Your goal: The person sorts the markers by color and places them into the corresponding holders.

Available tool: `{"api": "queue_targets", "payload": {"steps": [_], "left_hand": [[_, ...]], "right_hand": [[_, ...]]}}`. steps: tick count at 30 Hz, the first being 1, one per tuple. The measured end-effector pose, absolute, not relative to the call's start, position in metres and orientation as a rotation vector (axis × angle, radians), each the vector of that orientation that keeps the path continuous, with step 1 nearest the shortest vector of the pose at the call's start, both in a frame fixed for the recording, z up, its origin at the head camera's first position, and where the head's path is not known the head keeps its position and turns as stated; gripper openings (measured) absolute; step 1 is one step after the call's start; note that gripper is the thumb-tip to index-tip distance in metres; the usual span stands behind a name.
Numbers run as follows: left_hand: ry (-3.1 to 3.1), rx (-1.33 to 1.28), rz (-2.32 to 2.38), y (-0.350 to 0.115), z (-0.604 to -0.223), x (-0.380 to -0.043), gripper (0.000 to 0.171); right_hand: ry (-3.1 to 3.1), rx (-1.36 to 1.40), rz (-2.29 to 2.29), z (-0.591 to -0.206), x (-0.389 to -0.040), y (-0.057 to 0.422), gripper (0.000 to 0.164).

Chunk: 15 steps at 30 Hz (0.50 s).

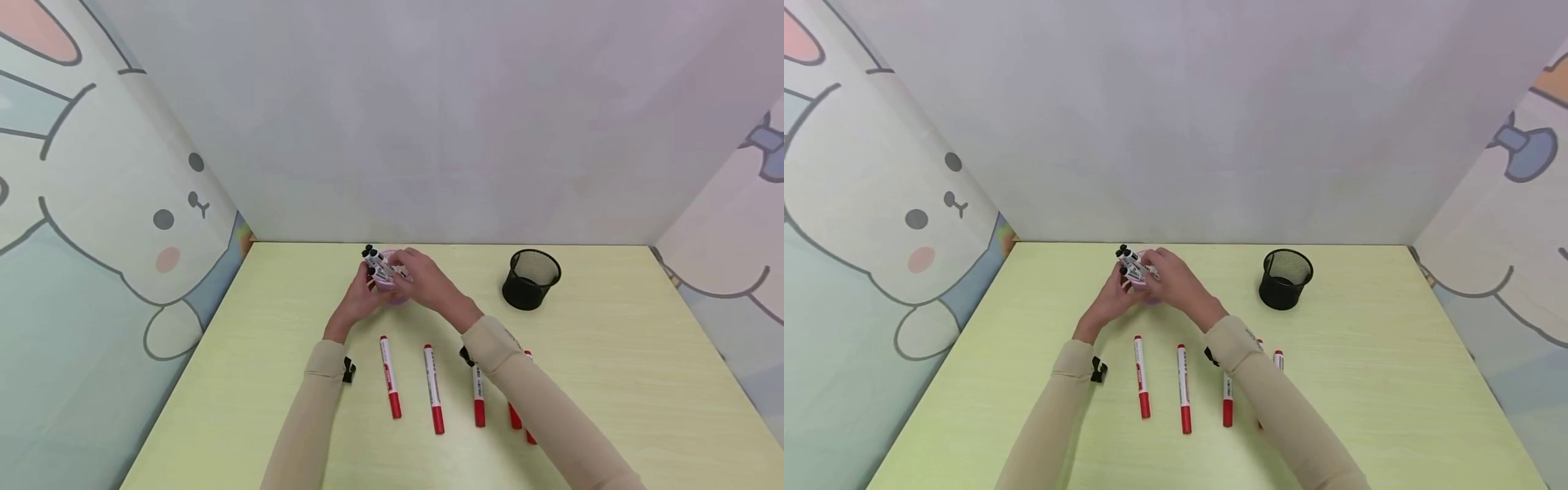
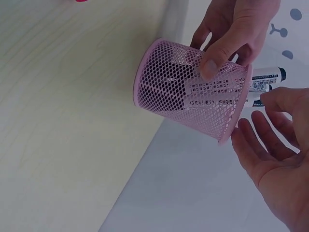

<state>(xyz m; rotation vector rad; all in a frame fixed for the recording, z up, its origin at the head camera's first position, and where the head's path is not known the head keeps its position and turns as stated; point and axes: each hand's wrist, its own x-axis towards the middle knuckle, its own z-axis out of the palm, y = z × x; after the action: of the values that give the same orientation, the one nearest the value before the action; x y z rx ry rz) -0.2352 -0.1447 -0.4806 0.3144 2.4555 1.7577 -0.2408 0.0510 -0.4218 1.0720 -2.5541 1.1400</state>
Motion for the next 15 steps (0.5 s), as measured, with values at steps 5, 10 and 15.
{"api": "queue_targets", "payload": {"steps": [5, 10, 15], "left_hand": [[2.53, 0.288, 1.675, -0.146, -0.478, -0.233, 0.092], [2.617, 0.309, 1.628, -0.149, -0.477, -0.23, 0.097], [2.683, 0.282, 1.612, -0.15, -0.476, -0.226, 0.096]], "right_hand": [[-2.484, 1.099, 1.168, -0.427, -0.239, 0.057, 0.024], [-2.471, 1.083, 1.187, -0.428, -0.236, 0.063, 0.024], [-2.462, 1.067, 1.178, -0.429, -0.235, 0.069, 0.024]]}}
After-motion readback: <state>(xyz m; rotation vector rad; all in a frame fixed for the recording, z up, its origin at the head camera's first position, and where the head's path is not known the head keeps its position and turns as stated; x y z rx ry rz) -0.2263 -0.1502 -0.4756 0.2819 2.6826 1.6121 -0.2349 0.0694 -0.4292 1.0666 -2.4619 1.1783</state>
